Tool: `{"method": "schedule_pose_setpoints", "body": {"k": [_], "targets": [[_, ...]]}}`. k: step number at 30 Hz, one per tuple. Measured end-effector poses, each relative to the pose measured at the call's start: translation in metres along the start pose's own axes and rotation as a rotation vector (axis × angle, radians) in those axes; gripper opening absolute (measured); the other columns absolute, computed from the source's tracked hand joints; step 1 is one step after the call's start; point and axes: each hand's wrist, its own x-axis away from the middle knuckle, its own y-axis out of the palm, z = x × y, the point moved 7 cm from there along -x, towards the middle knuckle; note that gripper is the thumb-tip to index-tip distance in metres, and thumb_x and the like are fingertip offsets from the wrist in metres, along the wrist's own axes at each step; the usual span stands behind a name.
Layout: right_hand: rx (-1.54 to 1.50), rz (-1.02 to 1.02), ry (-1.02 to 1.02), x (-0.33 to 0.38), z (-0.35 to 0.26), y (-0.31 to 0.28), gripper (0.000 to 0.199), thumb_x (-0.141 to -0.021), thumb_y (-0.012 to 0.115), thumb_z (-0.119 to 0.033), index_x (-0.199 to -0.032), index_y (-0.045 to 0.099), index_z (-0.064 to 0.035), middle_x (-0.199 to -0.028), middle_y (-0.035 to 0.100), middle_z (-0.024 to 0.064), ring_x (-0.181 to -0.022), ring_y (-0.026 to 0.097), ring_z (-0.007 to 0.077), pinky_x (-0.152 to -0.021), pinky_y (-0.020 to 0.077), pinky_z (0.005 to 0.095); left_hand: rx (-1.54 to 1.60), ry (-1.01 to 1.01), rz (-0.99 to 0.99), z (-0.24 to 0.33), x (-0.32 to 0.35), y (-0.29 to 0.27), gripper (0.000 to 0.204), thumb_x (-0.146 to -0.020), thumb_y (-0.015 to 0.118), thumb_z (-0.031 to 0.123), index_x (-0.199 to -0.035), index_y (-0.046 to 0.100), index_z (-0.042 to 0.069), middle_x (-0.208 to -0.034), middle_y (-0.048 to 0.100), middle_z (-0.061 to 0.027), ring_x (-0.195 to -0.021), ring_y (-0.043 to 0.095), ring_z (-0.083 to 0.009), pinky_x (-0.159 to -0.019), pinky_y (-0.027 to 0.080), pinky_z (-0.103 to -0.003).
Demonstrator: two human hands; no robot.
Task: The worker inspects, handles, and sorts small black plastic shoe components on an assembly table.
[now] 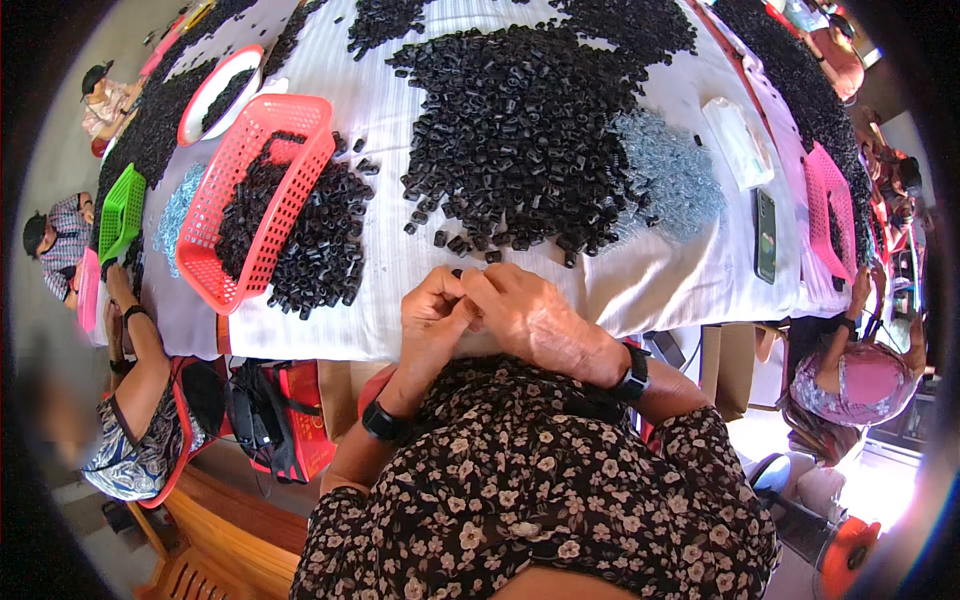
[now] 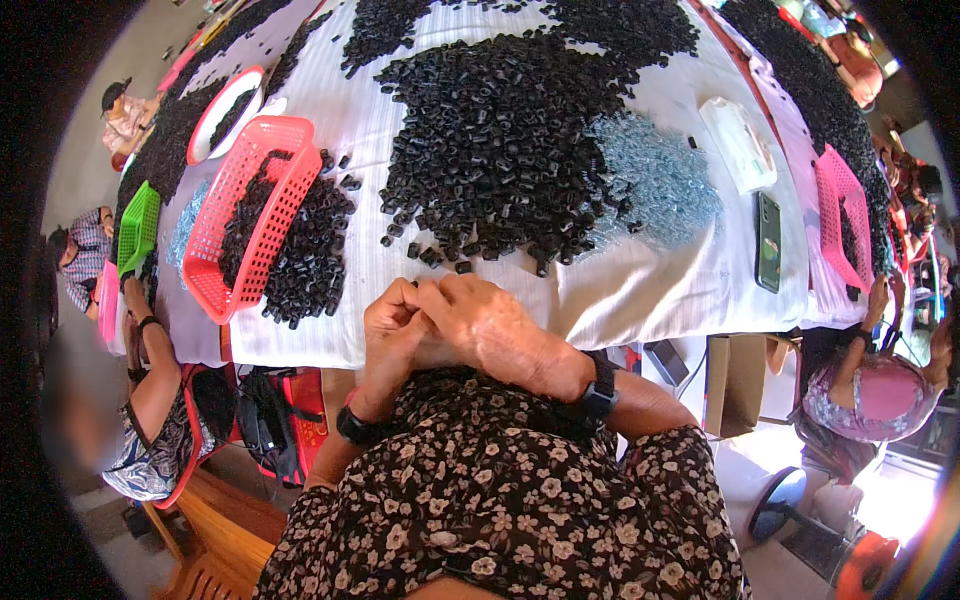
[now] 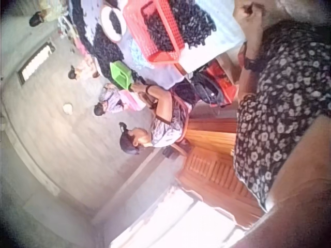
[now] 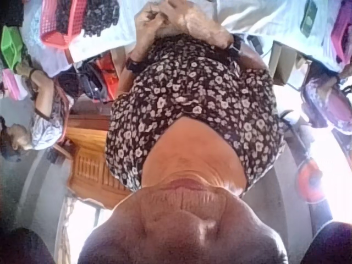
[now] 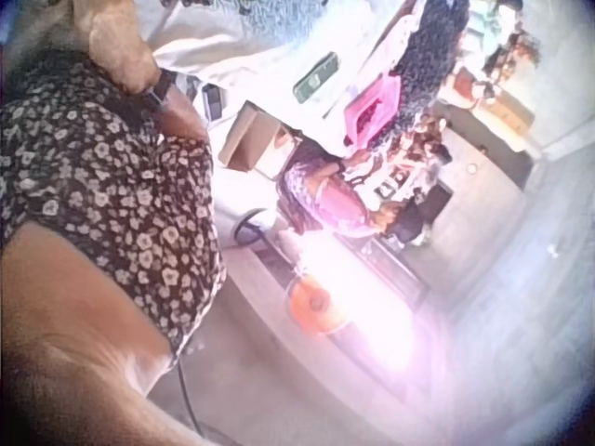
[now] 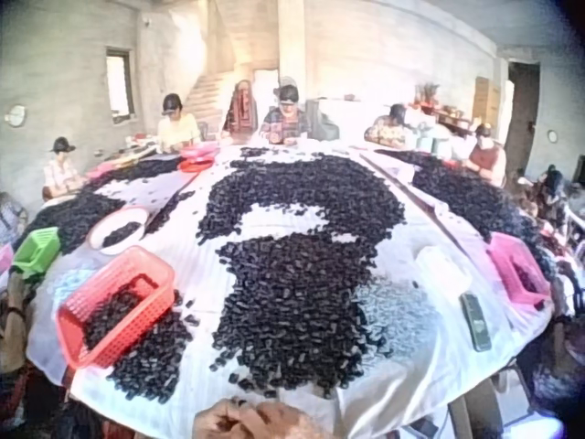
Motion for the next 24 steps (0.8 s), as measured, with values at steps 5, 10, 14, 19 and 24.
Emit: {"method": "schedule_pose_setpoints", "body": {"k": [5,10,14,19,24], "targets": [[0.137,-0.009,-0.098,0.003,-0.006,0.006,0.037,-0.071,0.066,-0.015,-0.1,0.05,0.0029,-0.081,0.056,0.0133,-0.072,0.058,0.0267,-0.063,0.0487,0.0355,0.005,-0.013,0.02,-0.014,0.001,-0.005,0.008,-0.086,0.055,-0.004,-0.082,0.054,0.003,-0.078,0.059,-0.0004,-0.068,0.054,-0.0035,-0.061,0.046,-0.019],[0.204,0.042,-0.113,0.006,0.0,0.012,0.037,-0.071,0.066,-0.019,-0.098,0.051,0.0012,-0.076,0.057,0.0104,-0.066,0.059,0.0246,-0.056,0.0482,0.033,0.015,-0.107,0.08,-0.033,0.002,-0.011,0.01,-0.085,0.057,-0.002,-0.077,0.056,0.004,-0.076,0.059,0.0013,-0.068,0.05,-0.0026,-0.06,0.041,-0.017],[0.156,0.031,-0.099,0.008,0.006,0.02,0.028,-0.074,0.064,-0.01,-0.097,0.052,0.0,-0.075,0.055,0.0088,-0.067,0.059,0.024,-0.055,0.048,0.0341,0.049,-0.1,0.129,-0.034,0.003,-0.009,0.011,-0.083,0.059,-0.004,-0.076,0.057,0.003,-0.074,0.06,0.0017,-0.066,0.052,-0.0032,-0.059,0.043,-0.017],[0.096,0.153,-0.149,0.004,0.005,0.008,0.031,-0.073,0.065,-0.018,-0.095,0.05,-0.0015,-0.073,0.057,0.0092,-0.064,0.061,0.0246,-0.054,0.0492,0.0346,0.037,-0.128,0.13,-0.029,-0.002,-0.006,0.011,-0.082,0.057,-0.006,-0.077,0.059,0.004,-0.075,0.061,-0.0001,-0.064,0.053,-0.0052,-0.056,0.041,-0.017],[-0.119,0.167,-0.001,0.012,0.023,0.005,0.028,-0.077,0.065,-0.012,-0.099,0.051,-0.0023,-0.077,0.057,0.0114,-0.069,0.062,0.0295,-0.059,0.0505,0.0369,-0.013,-0.063,0.095,-0.017,-0.009,0.002,0.005,-0.084,0.057,-0.003,-0.087,0.06,0.0,-0.076,0.063,-0.0039,-0.066,0.058,-0.0076,-0.061,0.047,-0.021]]}}
